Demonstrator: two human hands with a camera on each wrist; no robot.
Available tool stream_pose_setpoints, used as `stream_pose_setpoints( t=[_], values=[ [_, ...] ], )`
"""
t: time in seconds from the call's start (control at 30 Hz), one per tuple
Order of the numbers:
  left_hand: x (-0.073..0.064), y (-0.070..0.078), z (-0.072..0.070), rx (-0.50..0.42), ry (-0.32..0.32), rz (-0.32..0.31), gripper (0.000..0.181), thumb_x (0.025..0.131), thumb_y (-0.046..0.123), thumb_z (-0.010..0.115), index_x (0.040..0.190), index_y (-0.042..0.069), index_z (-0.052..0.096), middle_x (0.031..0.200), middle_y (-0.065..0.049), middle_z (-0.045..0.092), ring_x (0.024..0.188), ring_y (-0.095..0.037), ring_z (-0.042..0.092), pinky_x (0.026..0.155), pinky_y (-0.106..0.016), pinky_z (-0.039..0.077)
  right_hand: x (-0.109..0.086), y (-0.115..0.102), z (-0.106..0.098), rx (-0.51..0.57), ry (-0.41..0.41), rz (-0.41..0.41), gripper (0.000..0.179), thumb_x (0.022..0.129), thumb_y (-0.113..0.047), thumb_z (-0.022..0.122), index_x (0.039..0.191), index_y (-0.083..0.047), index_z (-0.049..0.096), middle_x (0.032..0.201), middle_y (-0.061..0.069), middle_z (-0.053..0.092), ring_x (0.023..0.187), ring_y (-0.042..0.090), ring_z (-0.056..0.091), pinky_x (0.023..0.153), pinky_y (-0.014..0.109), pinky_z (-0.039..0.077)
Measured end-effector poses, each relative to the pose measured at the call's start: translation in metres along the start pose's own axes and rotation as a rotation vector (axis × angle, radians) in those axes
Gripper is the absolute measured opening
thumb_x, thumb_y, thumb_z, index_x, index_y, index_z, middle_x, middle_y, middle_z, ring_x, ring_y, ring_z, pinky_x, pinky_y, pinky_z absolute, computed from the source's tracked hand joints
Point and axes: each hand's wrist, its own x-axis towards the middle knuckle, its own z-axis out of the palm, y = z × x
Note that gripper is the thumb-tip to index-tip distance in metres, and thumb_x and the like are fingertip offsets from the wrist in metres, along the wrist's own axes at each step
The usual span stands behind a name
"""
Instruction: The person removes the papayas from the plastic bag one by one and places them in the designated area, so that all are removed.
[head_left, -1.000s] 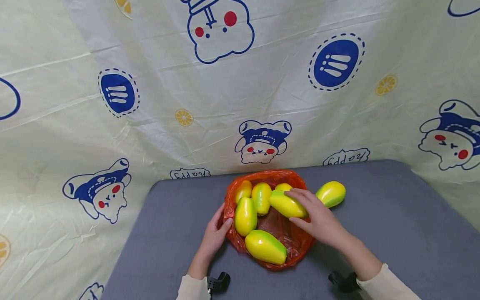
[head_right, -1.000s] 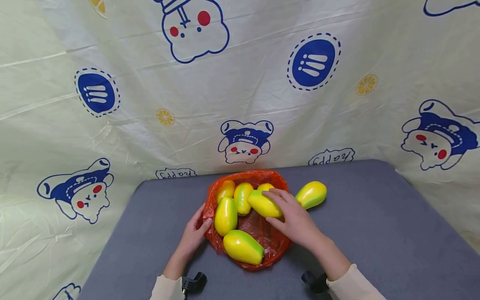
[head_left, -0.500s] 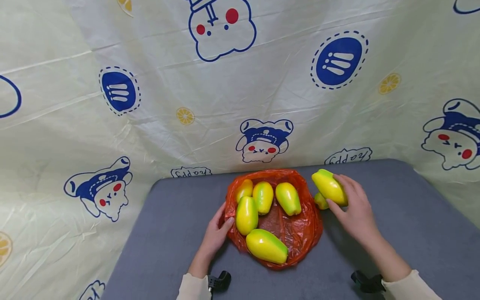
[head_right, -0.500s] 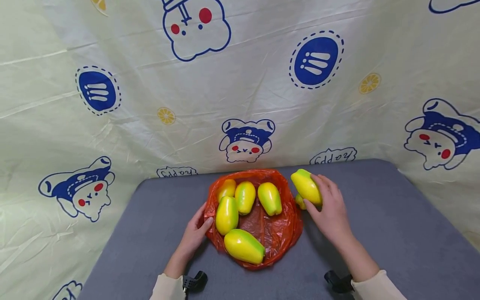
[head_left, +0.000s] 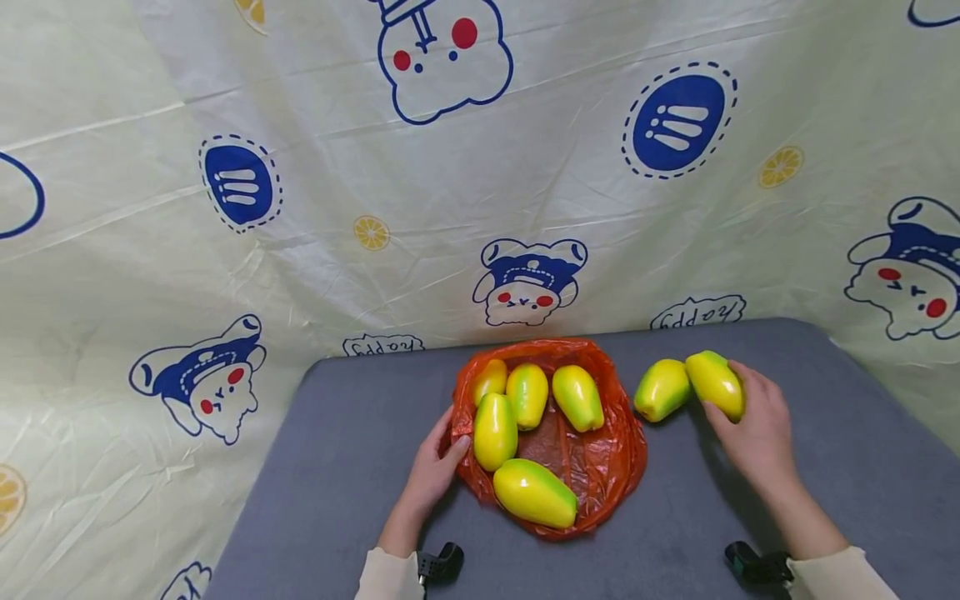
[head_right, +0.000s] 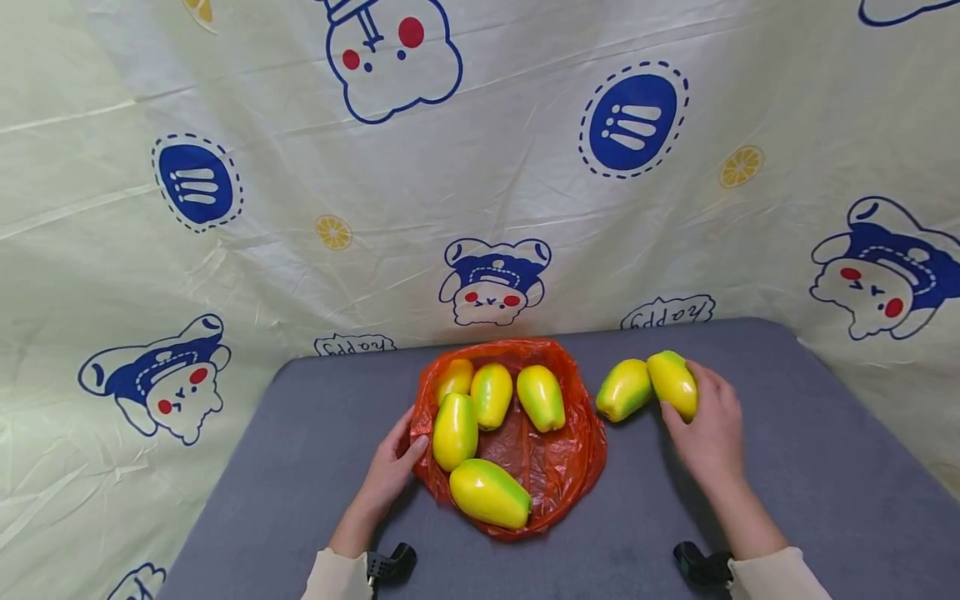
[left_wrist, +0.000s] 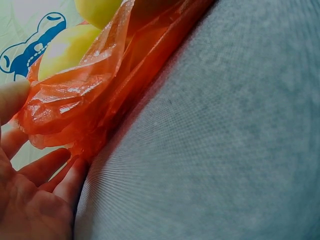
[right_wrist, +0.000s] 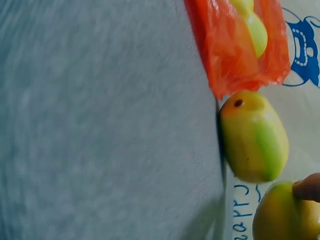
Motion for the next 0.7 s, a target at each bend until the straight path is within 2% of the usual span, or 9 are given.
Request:
stream_pose_setpoints(
  t=[0.23, 0.33, 0.47, 0.7],
  values=[
    [0.0, 0.001, 0.001, -0.006, -0.005, 0.001, 0.061, 0.1, 0.028, 0.059, 0.156, 0.023, 0.035, 0.158, -0.009, 0.042, 0.143, -0.032, 0.043, 0.118, -0.054, 0.034, 0.0, 0.019, 0.004, -0.042, -0.054, 0.045, 0.066, 0.091, -0.009, 0.067, 0.147, 0.006, 0.036, 0.139, 0.041, 0.036, 0.122, 0.057, 0.036, 0.094, 0.069, 0.032],
    [0.0, 0.001, 0.001, -0.005, -0.005, -0.009, 0.061, 0.1, 0.03, 0.06, 0.156, 0.024, 0.036, 0.158, -0.009, 0.042, 0.144, -0.032, 0.042, 0.119, -0.055, 0.033, 0.001, 0.025, 0.005, -0.065, -0.084, 0.035, 0.066, 0.09, -0.01, 0.066, 0.146, 0.008, 0.035, 0.137, 0.043, 0.036, 0.119, 0.058, 0.036, 0.09, 0.069, 0.033],
    [0.001, 0.002, 0.0, -0.004, -0.005, -0.006, 0.061, 0.1, 0.03, 0.06, 0.156, 0.023, 0.036, 0.158, -0.01, 0.042, 0.144, -0.033, 0.041, 0.119, -0.057, 0.031, 0.001, 0.027, 0.006, -0.089, -0.103, 0.018, 0.067, 0.09, -0.01, 0.067, 0.146, 0.008, 0.035, 0.135, 0.043, 0.038, 0.118, 0.058, 0.037, 0.09, 0.069, 0.033],
    [-0.001, 0.001, -0.001, -0.011, -0.012, -0.007, 0.06, 0.1, 0.029, 0.059, 0.156, 0.023, 0.036, 0.157, -0.009, 0.043, 0.142, -0.032, 0.044, 0.118, -0.055, 0.035, 0.001, 0.026, 0.007, -0.105, -0.137, 0.046, 0.07, 0.091, -0.014, 0.066, 0.149, 0.006, 0.032, 0.139, 0.043, 0.036, 0.119, 0.059, 0.037, 0.089, 0.069, 0.033]
  ],
)
